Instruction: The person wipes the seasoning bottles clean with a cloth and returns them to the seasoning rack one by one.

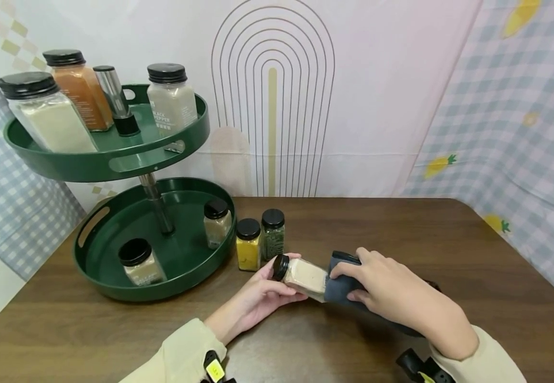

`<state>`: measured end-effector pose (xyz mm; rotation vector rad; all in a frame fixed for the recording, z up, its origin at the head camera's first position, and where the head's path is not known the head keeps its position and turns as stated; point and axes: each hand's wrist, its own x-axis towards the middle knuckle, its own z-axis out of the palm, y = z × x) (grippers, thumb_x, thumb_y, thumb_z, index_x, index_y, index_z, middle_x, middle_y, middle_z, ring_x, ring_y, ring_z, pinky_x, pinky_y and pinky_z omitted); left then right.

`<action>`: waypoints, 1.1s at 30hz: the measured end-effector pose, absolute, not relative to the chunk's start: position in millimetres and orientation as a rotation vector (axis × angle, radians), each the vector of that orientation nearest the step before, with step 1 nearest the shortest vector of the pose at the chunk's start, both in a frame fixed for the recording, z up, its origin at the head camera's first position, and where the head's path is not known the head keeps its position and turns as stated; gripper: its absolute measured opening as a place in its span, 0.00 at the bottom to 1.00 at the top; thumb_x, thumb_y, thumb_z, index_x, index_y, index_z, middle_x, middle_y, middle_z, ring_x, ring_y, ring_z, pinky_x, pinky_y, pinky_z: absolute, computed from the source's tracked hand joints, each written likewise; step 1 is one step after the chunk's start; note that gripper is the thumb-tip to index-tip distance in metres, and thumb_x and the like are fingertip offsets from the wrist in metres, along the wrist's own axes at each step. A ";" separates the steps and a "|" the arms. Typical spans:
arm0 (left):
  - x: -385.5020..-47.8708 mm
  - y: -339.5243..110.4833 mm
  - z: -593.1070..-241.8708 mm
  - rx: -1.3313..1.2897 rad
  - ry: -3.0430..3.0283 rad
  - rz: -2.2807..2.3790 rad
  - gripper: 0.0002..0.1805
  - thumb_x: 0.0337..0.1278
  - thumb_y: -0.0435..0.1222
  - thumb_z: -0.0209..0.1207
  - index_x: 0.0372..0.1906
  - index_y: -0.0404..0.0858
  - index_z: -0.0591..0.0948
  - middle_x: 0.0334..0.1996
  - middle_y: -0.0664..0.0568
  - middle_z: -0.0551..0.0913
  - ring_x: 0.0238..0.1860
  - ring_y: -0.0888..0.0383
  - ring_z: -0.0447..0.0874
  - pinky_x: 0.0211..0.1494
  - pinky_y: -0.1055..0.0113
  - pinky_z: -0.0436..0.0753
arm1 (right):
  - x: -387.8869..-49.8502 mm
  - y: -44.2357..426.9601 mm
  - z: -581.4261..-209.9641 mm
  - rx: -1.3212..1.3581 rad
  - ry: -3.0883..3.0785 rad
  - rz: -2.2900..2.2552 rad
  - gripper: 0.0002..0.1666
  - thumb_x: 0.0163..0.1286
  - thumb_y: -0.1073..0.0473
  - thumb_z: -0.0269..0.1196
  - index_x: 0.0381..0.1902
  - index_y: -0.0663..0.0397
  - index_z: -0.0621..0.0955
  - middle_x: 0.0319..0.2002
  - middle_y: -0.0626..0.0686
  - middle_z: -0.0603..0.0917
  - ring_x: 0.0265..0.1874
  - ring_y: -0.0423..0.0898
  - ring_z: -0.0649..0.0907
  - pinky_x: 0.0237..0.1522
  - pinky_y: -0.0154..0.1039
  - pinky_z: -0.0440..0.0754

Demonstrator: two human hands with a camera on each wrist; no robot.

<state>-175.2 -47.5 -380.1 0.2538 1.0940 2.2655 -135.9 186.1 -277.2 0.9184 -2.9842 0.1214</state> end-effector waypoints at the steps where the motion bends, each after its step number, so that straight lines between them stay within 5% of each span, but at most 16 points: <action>1: -175.1 -47.6 -380.5 0.261 1.093 2.266 0.36 0.46 0.14 0.47 0.61 0.45 0.68 0.57 0.48 0.67 0.54 0.51 0.73 0.58 0.54 0.74 | -136.2 188.3 -277.0 0.910 -3.005 0.107 0.22 0.54 0.55 0.69 0.45 0.29 0.78 0.31 0.45 0.70 0.26 0.40 0.71 0.25 0.35 0.69; 8: -174.2 -47.8 -382.0 0.290 1.088 2.264 0.37 0.45 0.13 0.47 0.61 0.45 0.68 0.58 0.47 0.66 0.55 0.52 0.73 0.59 0.53 0.73 | -136.2 202.2 -267.6 0.835 -3.003 0.108 0.23 0.54 0.54 0.69 0.48 0.30 0.78 0.33 0.48 0.72 0.27 0.41 0.72 0.25 0.38 0.70; 16: -174.0 -49.5 -381.8 0.351 1.126 2.230 0.37 0.46 0.13 0.47 0.63 0.44 0.65 0.63 0.47 0.65 0.54 0.53 0.75 0.58 0.56 0.74 | -135.9 176.2 -271.8 1.060 -2.614 0.340 0.28 0.56 0.55 0.68 0.55 0.32 0.75 0.40 0.49 0.74 0.36 0.41 0.76 0.35 0.38 0.78; 33: -173.8 -48.7 -380.7 0.307 1.124 2.250 0.34 0.47 0.14 0.46 0.60 0.45 0.68 0.64 0.46 0.64 0.55 0.52 0.74 0.58 0.56 0.75 | -132.4 170.0 -282.1 0.990 -2.752 0.199 0.24 0.56 0.54 0.69 0.50 0.31 0.77 0.31 0.45 0.70 0.26 0.39 0.71 0.30 0.36 0.73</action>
